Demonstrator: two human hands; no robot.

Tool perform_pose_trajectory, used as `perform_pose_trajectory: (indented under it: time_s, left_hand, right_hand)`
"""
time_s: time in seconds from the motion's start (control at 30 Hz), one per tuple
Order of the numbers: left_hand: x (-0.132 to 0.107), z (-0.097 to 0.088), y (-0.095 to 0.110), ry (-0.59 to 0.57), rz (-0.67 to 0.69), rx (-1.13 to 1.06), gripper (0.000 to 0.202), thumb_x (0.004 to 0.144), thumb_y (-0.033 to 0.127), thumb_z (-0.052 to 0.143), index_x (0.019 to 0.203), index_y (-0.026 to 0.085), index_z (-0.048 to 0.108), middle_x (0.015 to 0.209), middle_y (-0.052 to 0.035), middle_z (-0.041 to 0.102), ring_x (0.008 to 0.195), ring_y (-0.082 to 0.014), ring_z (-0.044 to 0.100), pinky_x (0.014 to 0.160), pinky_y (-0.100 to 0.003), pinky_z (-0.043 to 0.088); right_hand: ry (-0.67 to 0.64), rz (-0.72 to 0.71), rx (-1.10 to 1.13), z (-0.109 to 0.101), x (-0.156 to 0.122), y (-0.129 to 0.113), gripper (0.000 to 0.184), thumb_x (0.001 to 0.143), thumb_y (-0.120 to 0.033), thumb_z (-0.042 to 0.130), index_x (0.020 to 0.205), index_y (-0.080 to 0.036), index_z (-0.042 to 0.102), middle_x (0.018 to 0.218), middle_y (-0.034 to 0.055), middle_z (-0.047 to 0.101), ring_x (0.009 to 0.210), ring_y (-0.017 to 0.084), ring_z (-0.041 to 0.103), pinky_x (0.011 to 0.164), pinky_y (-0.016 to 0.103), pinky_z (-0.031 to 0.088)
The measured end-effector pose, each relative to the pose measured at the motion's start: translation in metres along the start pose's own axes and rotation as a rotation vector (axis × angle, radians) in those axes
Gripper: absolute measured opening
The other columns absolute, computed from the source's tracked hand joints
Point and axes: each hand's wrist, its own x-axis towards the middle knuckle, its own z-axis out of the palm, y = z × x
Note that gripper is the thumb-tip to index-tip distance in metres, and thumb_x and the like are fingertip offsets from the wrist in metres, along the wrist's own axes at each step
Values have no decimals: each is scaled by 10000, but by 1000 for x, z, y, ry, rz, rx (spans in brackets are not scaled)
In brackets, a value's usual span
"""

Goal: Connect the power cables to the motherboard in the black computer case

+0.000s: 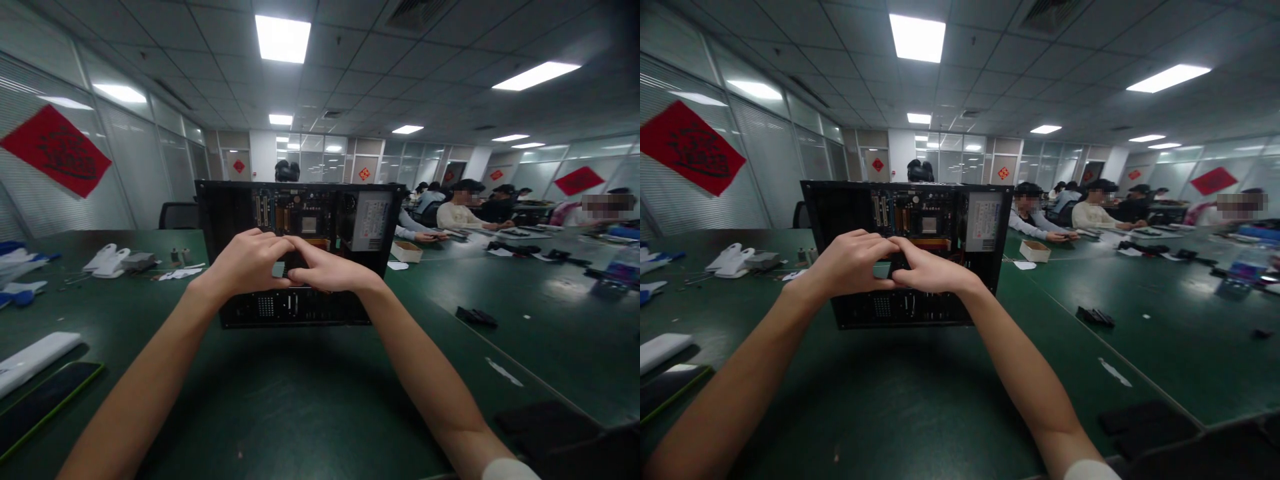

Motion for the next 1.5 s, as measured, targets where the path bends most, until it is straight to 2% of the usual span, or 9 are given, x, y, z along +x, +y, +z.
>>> perform_pose_trajectory:
  time_s: [0.13,0.37,0.47,0.6,0.83,1.03,1.27,1.4,1.5]
  left_hand:
    - [0,0,1,-1,18,5,372,790,396,719,1065,149,674,1004,-121,748,888,-276,706,813,-389,537]
    - [0,1,2,9,25,-13,401,808,418,713,1089,137,659,998,-120,744,886,-277,706,813,-388,534]
    - [0,2,3,10,20,-13,410,805,434,721,1083,140,653,981,-114,742,878,-274,706,808,-382,531]
    - [0,5,3,-3,25,-4,441,796,464,737,1081,139,646,983,-112,738,880,-275,704,810,-384,529]
    - [-1,10,3,-28,49,15,446,778,423,752,1106,139,645,997,-111,739,907,-279,706,829,-388,526]
    - [0,14,3,-47,21,4,470,763,418,762,1120,139,638,994,-107,739,904,-286,706,812,-388,531]
    - [0,16,1,-5,-36,-83,520,794,488,753,1157,133,640,1040,-128,747,923,-295,719,820,-395,546]
    - [-3,20,-4,66,-30,-302,628,807,524,757,1285,149,598,1197,-135,718,1058,-289,703,895,-390,562]
    - [-4,24,-7,125,-7,-457,626,799,491,780,1291,150,597,1244,-136,699,1114,-271,685,940,-375,564]
  right_hand:
    - [-31,2,-52,-1,-4,-2,748,825,-188,570,1525,-183,305,1600,133,363,1471,277,353,1236,474,260]
    - [-34,-10,-26,-1,-4,-2,736,806,-179,561,1503,-178,325,1582,132,379,1458,272,366,1230,463,278]
    - [-14,1,-19,-3,-5,-5,711,784,-161,581,1466,-206,384,1464,105,511,1352,282,484,1157,468,394]
    - [-33,72,-32,-4,-7,-8,696,787,-161,585,1456,-195,394,1203,84,643,1027,240,646,946,405,546]
    - [-57,115,-141,1,-5,-2,664,798,-208,553,1440,-155,391,1251,130,622,1087,273,627,967,435,525]
    - [-63,183,-110,1,-4,-7,612,777,-205,553,1375,-167,424,1186,114,647,966,257,661,843,403,579]
    - [-23,92,-4,-3,-3,3,706,777,-208,573,1450,-166,365,1314,124,594,1105,269,633,993,445,543]
    - [-8,-85,38,-10,-1,14,745,746,-191,589,1461,-143,384,1462,128,497,1371,283,462,1196,439,359]
    - [-10,-116,48,-13,-3,17,780,758,-195,601,1497,-151,355,1534,117,431,1451,285,365,1238,443,286]
